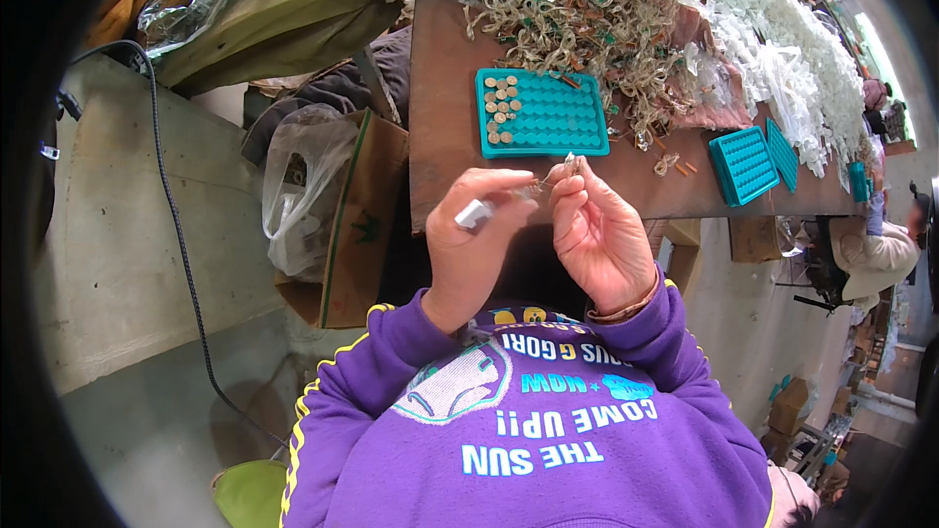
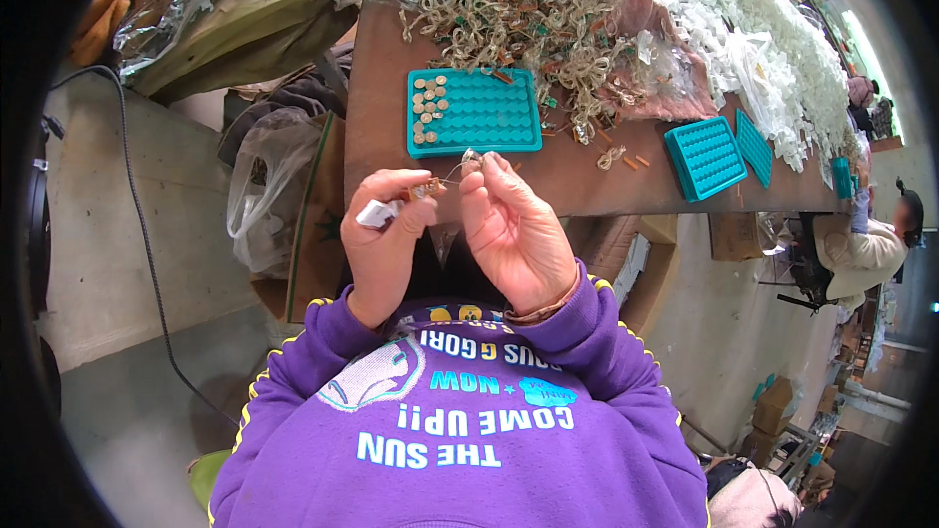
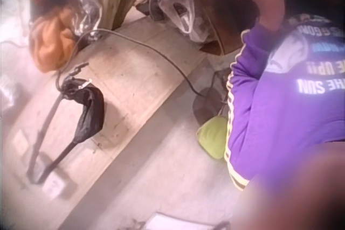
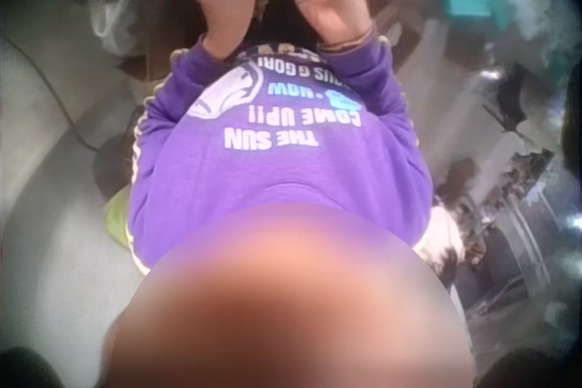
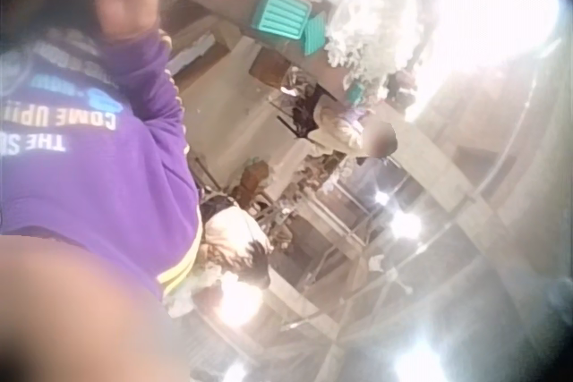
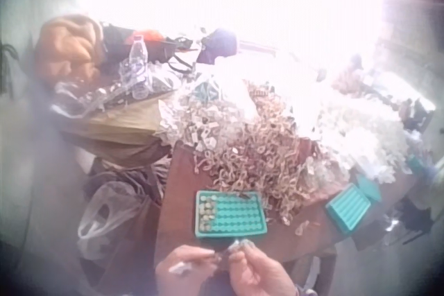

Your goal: The person repeatedly picks small white plastic components and metallic pins from a cluttered table, inserts the pins into the components, and places the assembled units into a teal tray. The person also briefly tests one component with a red light.

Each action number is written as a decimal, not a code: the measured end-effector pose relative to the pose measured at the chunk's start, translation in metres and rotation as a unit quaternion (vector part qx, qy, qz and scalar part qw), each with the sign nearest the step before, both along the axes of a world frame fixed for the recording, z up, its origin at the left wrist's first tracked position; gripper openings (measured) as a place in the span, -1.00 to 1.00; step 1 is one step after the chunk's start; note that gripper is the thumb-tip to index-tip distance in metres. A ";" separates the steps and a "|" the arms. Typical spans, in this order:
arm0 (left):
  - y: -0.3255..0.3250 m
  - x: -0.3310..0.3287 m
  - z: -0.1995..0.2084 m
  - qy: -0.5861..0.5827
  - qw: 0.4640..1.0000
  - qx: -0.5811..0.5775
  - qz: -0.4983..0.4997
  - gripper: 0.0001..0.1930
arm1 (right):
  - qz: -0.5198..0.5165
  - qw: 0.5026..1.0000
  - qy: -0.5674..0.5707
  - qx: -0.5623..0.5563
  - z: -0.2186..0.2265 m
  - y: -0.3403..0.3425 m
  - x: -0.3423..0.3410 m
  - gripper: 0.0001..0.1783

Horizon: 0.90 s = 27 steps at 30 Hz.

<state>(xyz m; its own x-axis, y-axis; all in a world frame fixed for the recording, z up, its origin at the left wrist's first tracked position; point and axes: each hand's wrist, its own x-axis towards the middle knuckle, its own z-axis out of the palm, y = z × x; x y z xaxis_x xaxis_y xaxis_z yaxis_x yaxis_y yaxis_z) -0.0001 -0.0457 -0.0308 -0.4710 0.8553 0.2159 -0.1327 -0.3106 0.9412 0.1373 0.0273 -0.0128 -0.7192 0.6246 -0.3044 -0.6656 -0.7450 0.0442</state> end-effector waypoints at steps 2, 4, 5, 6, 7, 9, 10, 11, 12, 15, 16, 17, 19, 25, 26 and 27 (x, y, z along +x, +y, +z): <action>0.001 -0.006 -0.001 -0.005 1.000 0.014 0.009 -0.77 | 0.023 0.999 -0.024 0.032 0.003 -0.004 -0.001 -0.76; 0.003 -0.011 -0.002 -0.027 0.999 0.037 -0.007 -0.83 | 0.033 0.989 -0.103 0.106 0.010 -0.008 -0.001 -0.63; 0.004 -0.013 -0.003 -0.028 0.999 0.046 -0.011 -0.85 | 0.012 0.953 -0.192 0.235 0.012 -0.010 -0.003 -0.55; 0.004 -0.014 -0.003 -0.029 0.998 0.054 -0.014 -0.86 | -0.014 0.890 -0.282 0.358 0.014 -0.013 -0.005 -0.46; 0.004 -0.015 -0.004 -0.046 0.997 0.048 -0.024 -0.88 | -0.035 0.798 -0.362 0.480 0.015 -0.015 -0.007 -0.38; 0.003 -0.014 -0.004 -0.083 0.995 0.038 -0.047 -0.90 | -0.126 0.525 -0.523 0.660 0.018 -0.014 -0.006 -0.35; 0.003 -0.013 -0.005 -0.075 0.995 0.036 -0.051 -0.88 | -0.149 0.418 -0.559 0.700 0.019 -0.013 -0.005 -0.38; 0.003 -0.013 -0.005 -0.068 0.995 0.037 -0.055 -0.86 | -0.148 0.419 -0.552 0.705 0.019 -0.013 -0.005 -0.40; 0.003 -0.012 -0.005 -0.063 0.996 0.033 -0.058 -0.82 | -0.141 0.420 -0.551 0.708 0.019 -0.012 -0.003 -0.42; 0.002 -0.013 -0.006 -0.073 0.995 0.026 -0.070 -0.82 | -0.124 0.507 -0.516 0.679 0.016 -0.012 -0.004 -0.44; 0.002 -0.013 -0.007 -0.071 0.994 0.035 -0.070 -0.82 | -0.123 0.547 -0.492 0.666 0.015 -0.013 -0.004 -0.44; 0.003 -0.014 -0.007 -0.070 0.994 0.042 -0.070 -0.82 | -0.105 0.583 -0.491 0.639 0.015 -0.013 -0.005 -0.47; 0.003 -0.015 -0.007 -0.068 0.994 0.045 -0.074 -0.84 | -0.075 0.650 -0.481 0.583 0.015 -0.015 -0.004 -0.52; 0.000 -0.017 -0.005 -0.043 0.996 0.033 -0.074 -0.87 | 0.006 0.831 -0.342 0.438 0.013 -0.010 0.003 -0.66; 0.001 -0.017 -0.005 -0.040 0.996 0.032 -0.073 -0.87 | -0.005 0.831 -0.330 0.448 0.012 -0.009 0.002 -0.70; 0.001 -0.018 -0.005 -0.040 0.996 0.032 -0.071 -0.87 | -0.017 0.830 -0.323 0.454 0.012 -0.008 0.001 -0.74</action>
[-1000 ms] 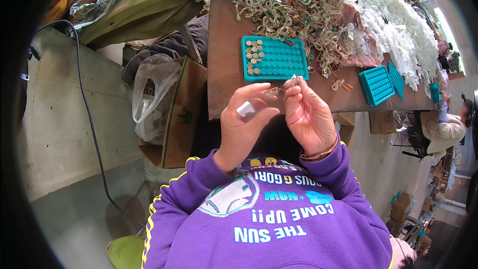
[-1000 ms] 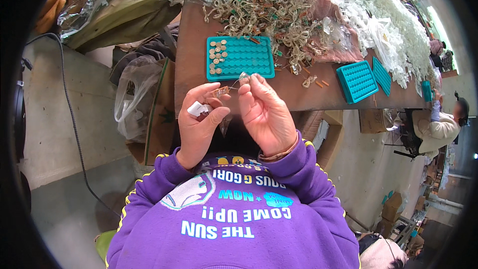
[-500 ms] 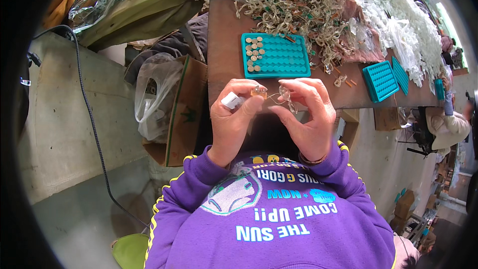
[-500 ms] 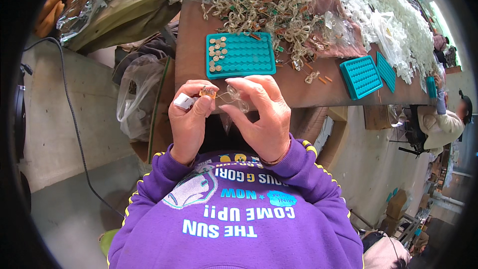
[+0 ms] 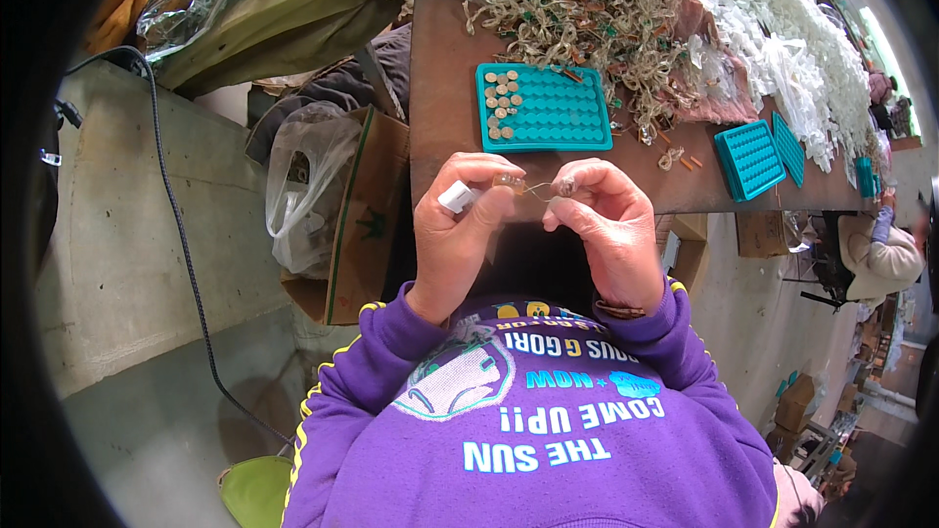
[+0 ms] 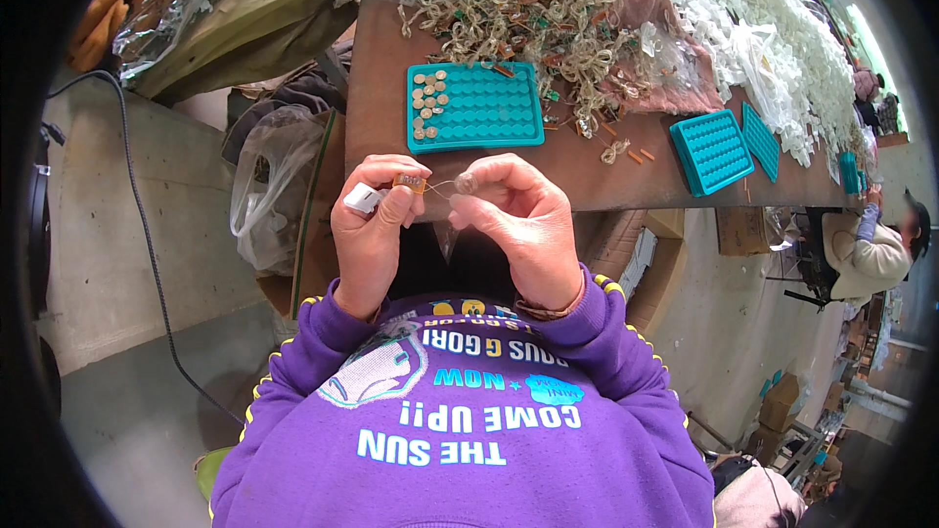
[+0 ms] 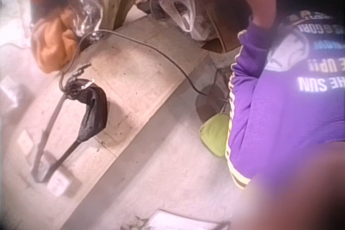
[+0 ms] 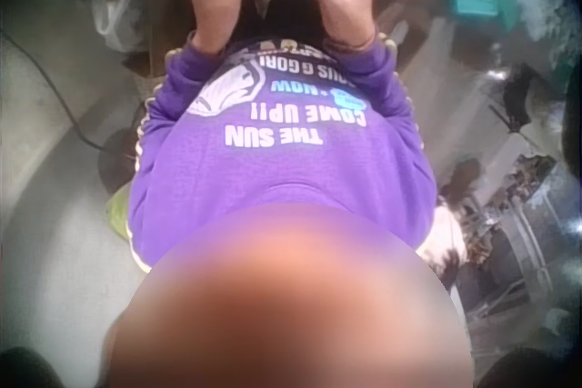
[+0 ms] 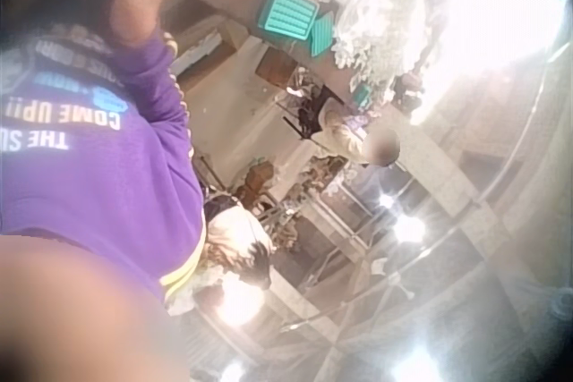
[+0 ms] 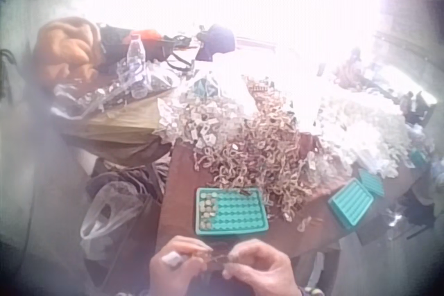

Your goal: The person repeatedly picks small white plastic components and metallic pins from a cluttered table, inserts the pins into the components, and places the assembled units into a teal tray. The person also briefly tests one component with a red light.

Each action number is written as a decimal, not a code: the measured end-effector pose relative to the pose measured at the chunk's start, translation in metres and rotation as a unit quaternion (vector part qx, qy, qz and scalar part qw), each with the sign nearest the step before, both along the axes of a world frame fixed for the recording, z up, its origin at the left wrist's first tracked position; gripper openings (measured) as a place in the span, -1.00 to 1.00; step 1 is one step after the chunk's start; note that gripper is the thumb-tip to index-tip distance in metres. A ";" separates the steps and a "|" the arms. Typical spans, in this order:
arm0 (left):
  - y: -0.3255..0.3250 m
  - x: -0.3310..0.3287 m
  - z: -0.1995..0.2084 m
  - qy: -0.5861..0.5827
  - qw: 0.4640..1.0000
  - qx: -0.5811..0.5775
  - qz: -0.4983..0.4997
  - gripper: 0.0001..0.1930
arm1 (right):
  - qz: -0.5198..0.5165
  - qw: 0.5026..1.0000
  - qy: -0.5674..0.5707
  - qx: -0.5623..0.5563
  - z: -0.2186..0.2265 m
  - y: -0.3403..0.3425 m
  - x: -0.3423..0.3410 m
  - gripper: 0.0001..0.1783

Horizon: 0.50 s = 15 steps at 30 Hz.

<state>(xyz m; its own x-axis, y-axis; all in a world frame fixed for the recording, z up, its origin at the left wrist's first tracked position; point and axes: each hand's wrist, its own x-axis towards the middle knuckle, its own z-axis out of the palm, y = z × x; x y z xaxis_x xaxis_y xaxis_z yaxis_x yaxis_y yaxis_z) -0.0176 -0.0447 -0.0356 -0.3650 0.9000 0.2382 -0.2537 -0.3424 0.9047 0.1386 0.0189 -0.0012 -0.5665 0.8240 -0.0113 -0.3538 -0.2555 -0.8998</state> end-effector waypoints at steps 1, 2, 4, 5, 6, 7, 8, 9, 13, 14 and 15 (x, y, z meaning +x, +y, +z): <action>0.000 0.000 0.000 -0.006 1.000 -0.001 -0.005 -0.86 | -0.005 1.000 0.014 0.012 0.000 0.000 -0.001 -0.77; 0.001 -0.001 0.000 -0.016 1.000 -0.003 -0.008 -0.86 | -0.031 0.995 -0.017 0.089 0.000 0.000 -0.001 -0.78; 0.001 -0.001 0.000 -0.047 0.998 -0.017 -0.024 -0.85 | -0.079 0.962 -0.077 0.251 0.001 0.000 -0.001 -0.82; 0.001 -0.001 0.000 -0.068 0.997 -0.029 -0.037 -0.84 | -0.083 0.929 -0.105 0.344 0.004 0.001 0.001 -0.83; 0.001 -0.001 0.001 -0.091 0.994 -0.038 -0.047 -0.83 | -0.080 0.885 -0.136 0.439 0.007 0.003 0.006 -0.83; 0.001 -0.001 0.001 -0.132 0.988 -0.047 -0.061 -0.83 | -0.071 0.832 -0.173 0.522 0.011 0.005 0.010 -0.84; 0.001 0.001 0.001 -0.175 0.980 -0.053 -0.074 -0.83 | -0.056 0.794 -0.161 0.584 0.013 0.009 0.011 -0.80; 0.000 0.002 0.002 -0.218 0.970 -0.060 -0.085 -0.83 | -0.020 0.772 -0.117 0.624 0.014 0.016 0.010 -0.77; 0.001 0.002 0.003 -0.248 0.960 -0.059 -0.116 -0.82 | 0.070 0.706 -0.138 0.691 0.028 0.030 0.018 -0.79; 0.002 0.001 0.003 -0.234 0.964 -0.058 -0.112 -0.83 | 0.078 0.696 -0.138 0.700 0.031 0.032 0.019 -0.78; 0.002 0.001 0.003 -0.219 0.967 -0.057 -0.113 -0.83 | 0.072 0.713 -0.116 0.688 0.033 0.037 0.018 -0.69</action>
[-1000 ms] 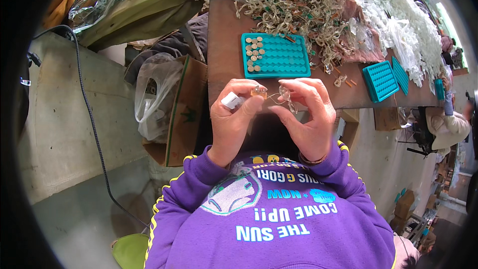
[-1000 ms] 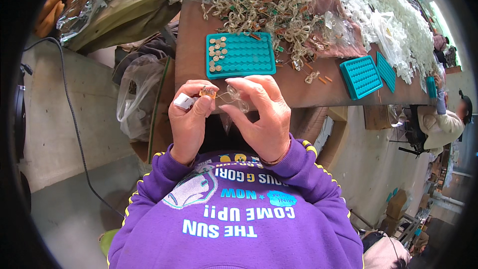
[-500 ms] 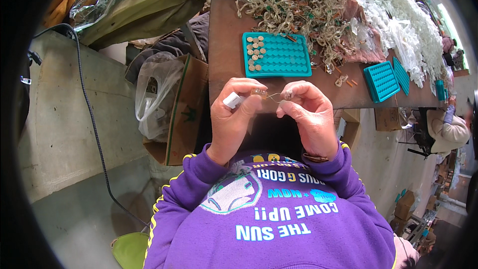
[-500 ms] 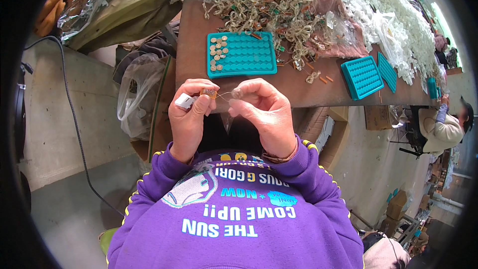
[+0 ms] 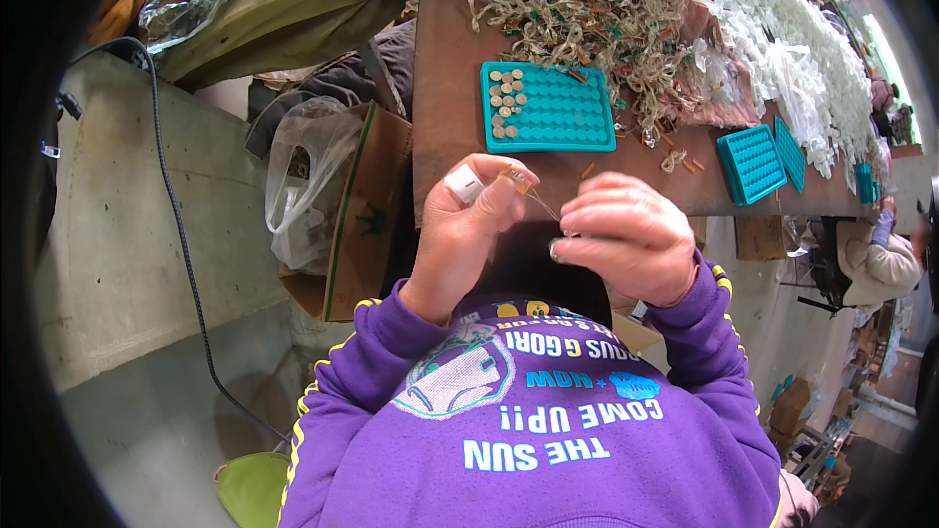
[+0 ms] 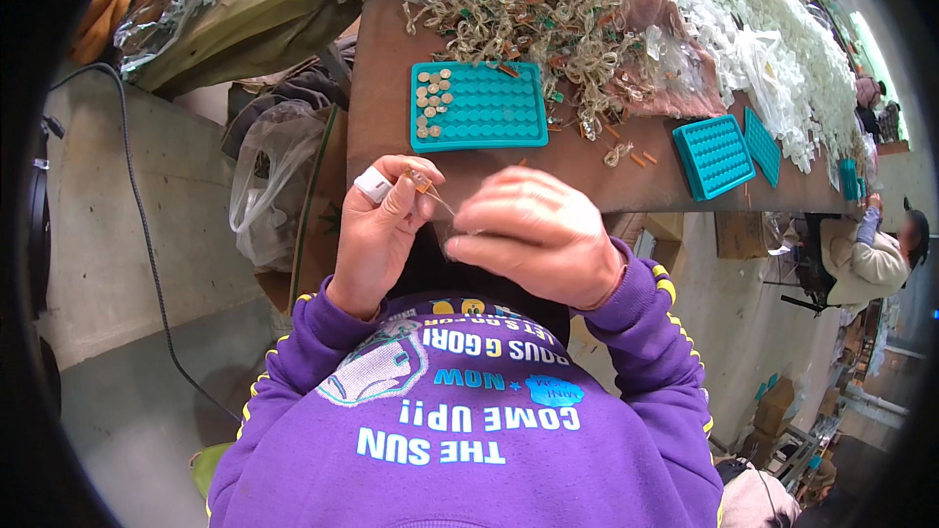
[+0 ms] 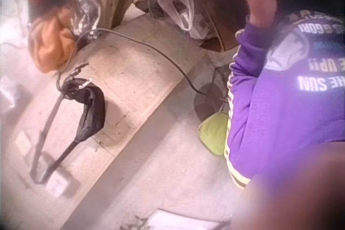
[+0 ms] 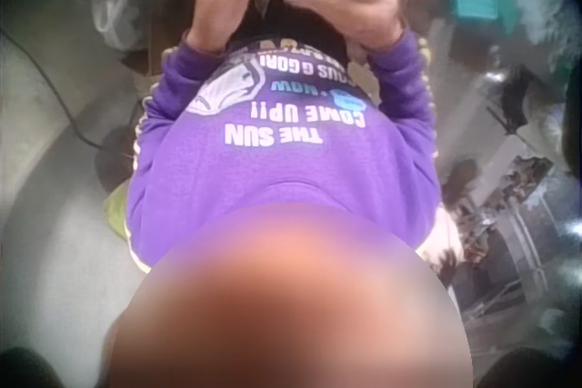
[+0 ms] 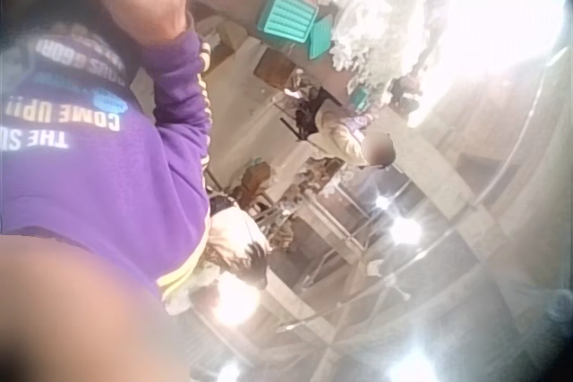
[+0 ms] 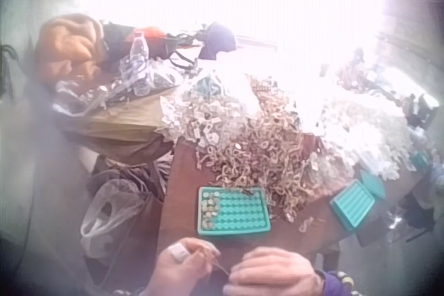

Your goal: The person repeatedly picks small white plastic components and metallic pins from a cluttered table, inserts the pins into the components, and places the assembled units into a teal tray. The person also briefly tests one component with a red light.

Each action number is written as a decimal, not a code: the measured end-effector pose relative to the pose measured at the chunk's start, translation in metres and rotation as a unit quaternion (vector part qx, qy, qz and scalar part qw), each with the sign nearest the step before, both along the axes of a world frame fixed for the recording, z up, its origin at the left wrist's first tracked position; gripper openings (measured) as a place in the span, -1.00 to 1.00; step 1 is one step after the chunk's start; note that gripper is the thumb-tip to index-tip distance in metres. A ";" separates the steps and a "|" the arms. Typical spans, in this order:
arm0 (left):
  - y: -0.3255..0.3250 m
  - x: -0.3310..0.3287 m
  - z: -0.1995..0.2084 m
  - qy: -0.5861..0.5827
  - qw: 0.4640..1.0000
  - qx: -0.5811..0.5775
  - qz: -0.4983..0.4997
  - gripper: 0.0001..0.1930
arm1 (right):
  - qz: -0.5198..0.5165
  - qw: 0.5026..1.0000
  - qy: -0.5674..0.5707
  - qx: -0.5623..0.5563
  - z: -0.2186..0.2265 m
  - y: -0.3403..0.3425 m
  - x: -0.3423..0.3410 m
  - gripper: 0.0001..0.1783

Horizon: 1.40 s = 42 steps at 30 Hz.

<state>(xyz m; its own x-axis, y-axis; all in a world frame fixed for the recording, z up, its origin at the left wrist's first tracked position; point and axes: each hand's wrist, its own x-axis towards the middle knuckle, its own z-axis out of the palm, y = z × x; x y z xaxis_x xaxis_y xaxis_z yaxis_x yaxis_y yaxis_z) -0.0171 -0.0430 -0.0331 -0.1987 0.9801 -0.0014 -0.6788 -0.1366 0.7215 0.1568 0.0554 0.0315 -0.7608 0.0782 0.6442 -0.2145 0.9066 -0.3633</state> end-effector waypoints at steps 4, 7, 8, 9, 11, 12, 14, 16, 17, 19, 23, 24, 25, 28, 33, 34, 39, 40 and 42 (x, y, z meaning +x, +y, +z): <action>0.004 -0.008 -0.001 0.158 0.986 0.055 0.017 -0.87 | -0.186 0.900 -0.011 -0.394 -0.003 -0.011 -0.002 -0.79; 0.006 -0.006 -0.003 0.243 0.966 0.079 0.037 -0.82 | -0.062 0.781 -0.122 -0.609 -0.012 -0.012 -0.005 -0.77; 0.007 -0.006 -0.003 0.259 0.962 0.084 0.040 -0.82 | -0.036 0.754 -0.132 -0.642 -0.014 -0.015 -0.005 -0.73; 0.006 -0.006 -0.004 0.274 0.957 0.088 0.042 -0.82 | -0.029 0.741 -0.138 -0.657 -0.016 -0.015 -0.005 -0.73; 0.007 -0.007 -0.004 0.265 0.960 0.087 0.033 -0.81 | -0.010 0.700 -0.140 -0.701 -0.018 -0.015 -0.006 -0.72; 0.007 -0.008 -0.005 0.260 0.961 0.087 0.030 -0.80 | 0.001 0.669 -0.138 -0.730 -0.019 -0.014 -0.006 -0.72; 0.007 -0.009 -0.005 0.241 0.966 0.089 0.012 -0.80 | 0.027 0.620 -0.139 -0.771 -0.019 -0.012 -0.005 -0.72; 0.008 -0.010 -0.006 0.221 0.971 0.086 -0.005 -0.80 | 0.054 0.584 -0.144 -0.797 -0.021 -0.010 -0.005 -0.72; 0.009 -0.011 -0.006 0.211 0.974 0.082 -0.012 -0.80 | 0.063 0.578 -0.140 -0.801 -0.021 -0.008 -0.005 -0.72; 0.009 -0.011 -0.006 0.194 0.978 0.076 -0.020 -0.81 | 0.084 0.568 -0.136 -0.807 -0.021 -0.005 -0.003 -0.71; 0.009 -0.013 -0.005 0.204 0.976 0.076 -0.003 -0.83 | 0.011 0.530 -0.114 -0.840 -0.016 -0.009 0.000 -0.79; 0.009 -0.014 -0.005 0.216 0.973 0.075 0.007 -0.83 | -0.017 0.548 -0.095 -0.831 -0.015 -0.012 -0.001 -0.82; 0.009 -0.015 -0.004 0.220 0.973 0.067 0.012 -0.86 | -0.051 0.566 -0.072 -0.819 -0.014 -0.015 -0.003 -0.86; 0.007 -0.013 -0.004 0.189 0.982 0.027 0.013 -0.90 | -0.178 0.842 -0.045 -0.507 -0.013 -0.022 -0.007 -0.93; 0.005 -0.007 -0.003 0.074 0.997 -0.023 -0.002 -0.86 | -0.136 0.989 -0.010 0.066 -0.013 -0.006 -0.003 -0.80; 0.005 -0.006 -0.002 0.083 0.996 -0.025 -0.001 -0.86 | -0.134 0.987 -0.021 0.081 -0.012 -0.004 -0.001 -0.79; 0.005 -0.004 0.001 0.140 0.990 -0.006 0.019 -0.87 | -0.167 0.979 -0.075 -0.086 -0.002 -0.004 0.006 -0.66; 0.005 -0.004 0.001 0.141 0.990 -0.008 0.019 -0.88 | -0.190 0.970 -0.041 -0.144 -0.002 -0.005 0.005 -0.63; 0.005 -0.003 0.002 0.143 0.990 -0.014 0.019 -0.88 | -0.219 0.954 -0.024 -0.202 -0.002 -0.009 0.001 -0.66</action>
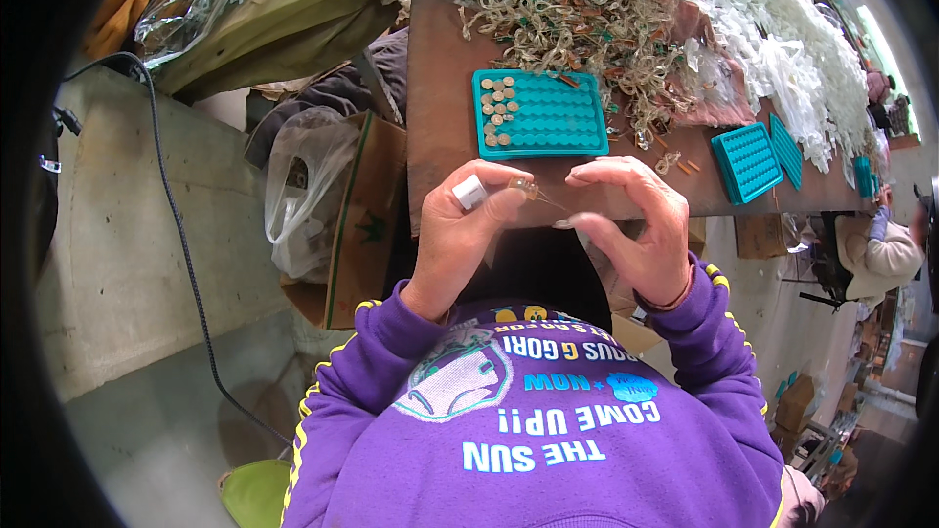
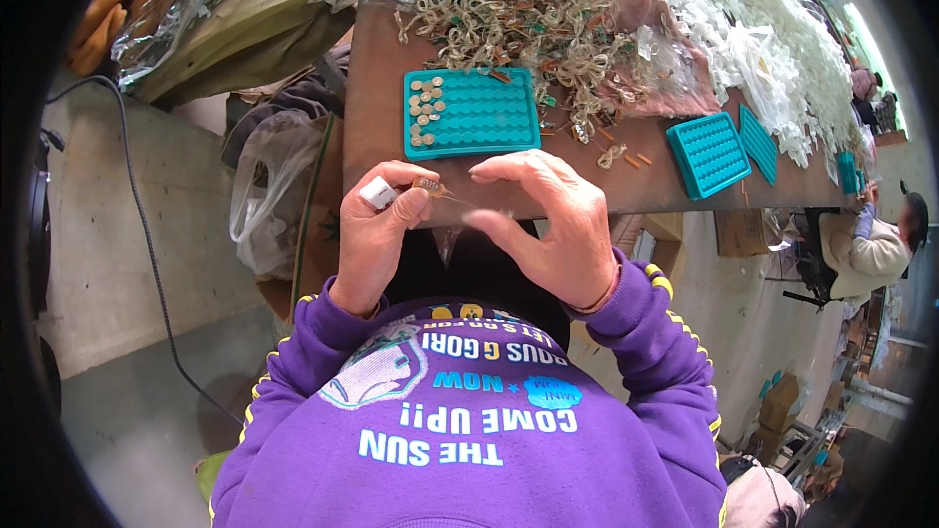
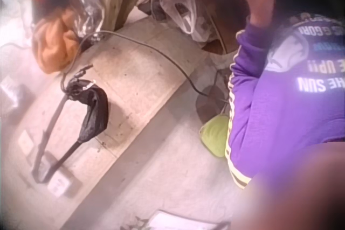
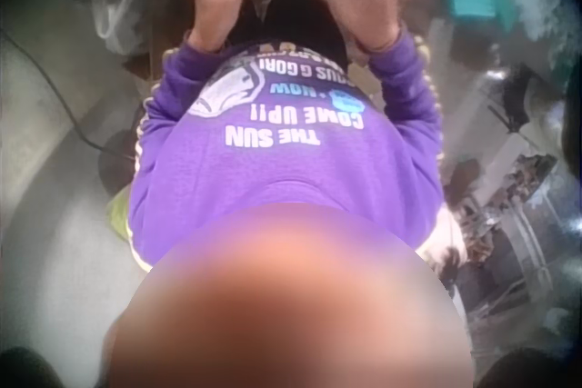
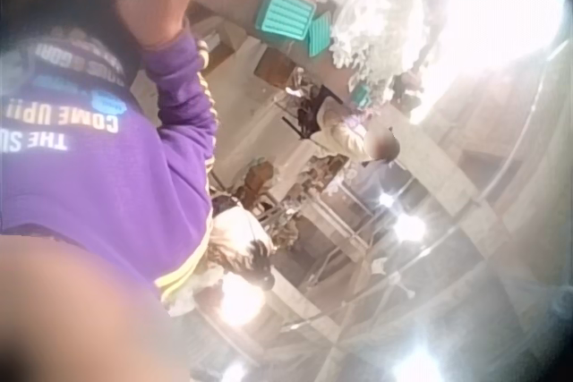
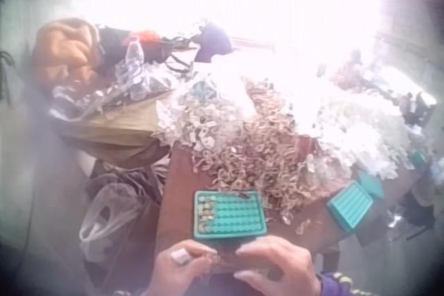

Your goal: The person repeatedly picks small white plastic components and metallic pins from a cluttered table, inserts the pins into the components, and places the assembled units into a teal tray. The person also briefly tests one component with a red light.

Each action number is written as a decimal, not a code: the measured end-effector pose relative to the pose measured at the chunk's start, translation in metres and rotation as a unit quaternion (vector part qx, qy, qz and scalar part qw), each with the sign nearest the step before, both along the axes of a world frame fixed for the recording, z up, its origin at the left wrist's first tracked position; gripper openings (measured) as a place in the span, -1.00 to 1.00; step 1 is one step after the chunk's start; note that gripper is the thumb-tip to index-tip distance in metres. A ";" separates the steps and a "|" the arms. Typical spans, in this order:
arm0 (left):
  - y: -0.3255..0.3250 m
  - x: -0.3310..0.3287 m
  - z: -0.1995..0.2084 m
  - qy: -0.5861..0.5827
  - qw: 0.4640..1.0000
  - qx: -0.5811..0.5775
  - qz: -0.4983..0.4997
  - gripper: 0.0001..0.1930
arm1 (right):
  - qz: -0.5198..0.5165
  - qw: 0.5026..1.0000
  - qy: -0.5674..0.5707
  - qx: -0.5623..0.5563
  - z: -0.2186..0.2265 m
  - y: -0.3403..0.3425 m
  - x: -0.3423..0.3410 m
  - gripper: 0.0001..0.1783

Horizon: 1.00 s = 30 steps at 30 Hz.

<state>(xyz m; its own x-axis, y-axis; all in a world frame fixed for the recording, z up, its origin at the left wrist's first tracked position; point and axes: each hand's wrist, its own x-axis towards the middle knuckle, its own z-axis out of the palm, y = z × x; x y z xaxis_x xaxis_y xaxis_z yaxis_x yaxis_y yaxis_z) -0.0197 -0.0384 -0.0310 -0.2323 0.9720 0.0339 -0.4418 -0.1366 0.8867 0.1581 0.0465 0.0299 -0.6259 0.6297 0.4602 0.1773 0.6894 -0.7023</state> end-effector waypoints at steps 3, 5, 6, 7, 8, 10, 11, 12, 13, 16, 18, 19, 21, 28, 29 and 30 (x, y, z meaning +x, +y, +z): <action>-0.001 0.004 0.000 0.028 0.999 0.018 0.012 -0.89 | -0.008 0.998 0.008 0.060 -0.006 -0.008 -0.011 -0.69; -0.002 0.005 0.000 0.021 1.000 0.018 0.010 -0.89 | -0.019 0.998 0.012 0.052 -0.011 -0.015 -0.018 -0.72; -0.002 0.006 0.000 0.015 1.000 0.020 0.012 -0.89 | -0.020 0.998 0.000 0.056 -0.013 -0.016 -0.021 -0.73; -0.002 0.006 0.000 0.011 1.000 0.018 0.011 -0.89 | -0.022 0.998 0.012 0.056 -0.014 -0.017 -0.022 -0.73; -0.002 0.007 0.000 0.004 1.000 0.019 0.013 -0.89 | -0.026 0.998 0.014 0.058 -0.015 -0.017 -0.023 -0.73; -0.002 0.007 -0.001 -0.006 1.000 0.011 0.012 -0.89 | -0.031 0.997 0.020 0.062 -0.017 -0.017 -0.025 -0.73; -0.002 0.007 -0.001 -0.009 1.000 0.003 0.010 -0.89 | -0.032 0.997 0.025 0.065 -0.017 -0.017 -0.024 -0.73; -0.002 0.008 -0.001 -0.012 1.000 -0.004 0.009 -0.89 | -0.033 0.997 0.027 0.069 -0.018 -0.017 -0.024 -0.74; -0.002 0.007 -0.001 -0.011 1.000 -0.011 0.004 -0.89 | -0.035 0.997 0.031 0.063 -0.018 -0.017 -0.024 -0.74; -0.003 0.007 -0.002 -0.012 1.000 -0.023 0.001 -0.89 | -0.037 0.998 0.030 0.052 -0.020 -0.016 -0.023 -0.74; -0.003 0.009 -0.003 -0.024 0.999 -0.023 0.005 -0.89 | -0.035 0.998 0.019 0.050 -0.021 -0.016 -0.022 -0.74; -0.003 0.009 -0.003 -0.020 1.000 -0.022 0.008 -0.89 | -0.041 0.996 0.022 0.070 -0.022 -0.015 -0.022 -0.75; -0.003 0.010 -0.002 -0.020 0.999 -0.023 0.015 -0.89 | -0.053 0.993 0.021 0.107 -0.024 -0.014 -0.023 -0.76; 0.000 0.014 0.010 -0.096 0.994 -0.034 -0.041 -0.74 | -0.066 0.997 0.038 0.005 -0.025 -0.011 -0.016 -0.81; 0.000 0.014 0.012 -0.186 0.980 -0.050 -0.041 -0.70 | -0.072 0.987 0.076 -0.119 -0.025 -0.011 -0.016 -0.83; 0.000 0.014 0.014 -0.278 0.959 -0.031 -0.054 -0.65 | -0.076 0.961 0.109 -0.242 -0.025 -0.011 -0.014 -0.84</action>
<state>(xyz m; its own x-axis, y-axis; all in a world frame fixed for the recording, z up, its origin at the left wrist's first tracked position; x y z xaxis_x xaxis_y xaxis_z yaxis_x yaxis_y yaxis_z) -0.0054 -0.0381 -0.0172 -0.0962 0.9876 -0.1238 -0.8571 -0.0190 0.5149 0.1437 0.0358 0.0046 -0.4311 0.8798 0.2003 0.0619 0.2503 -0.9662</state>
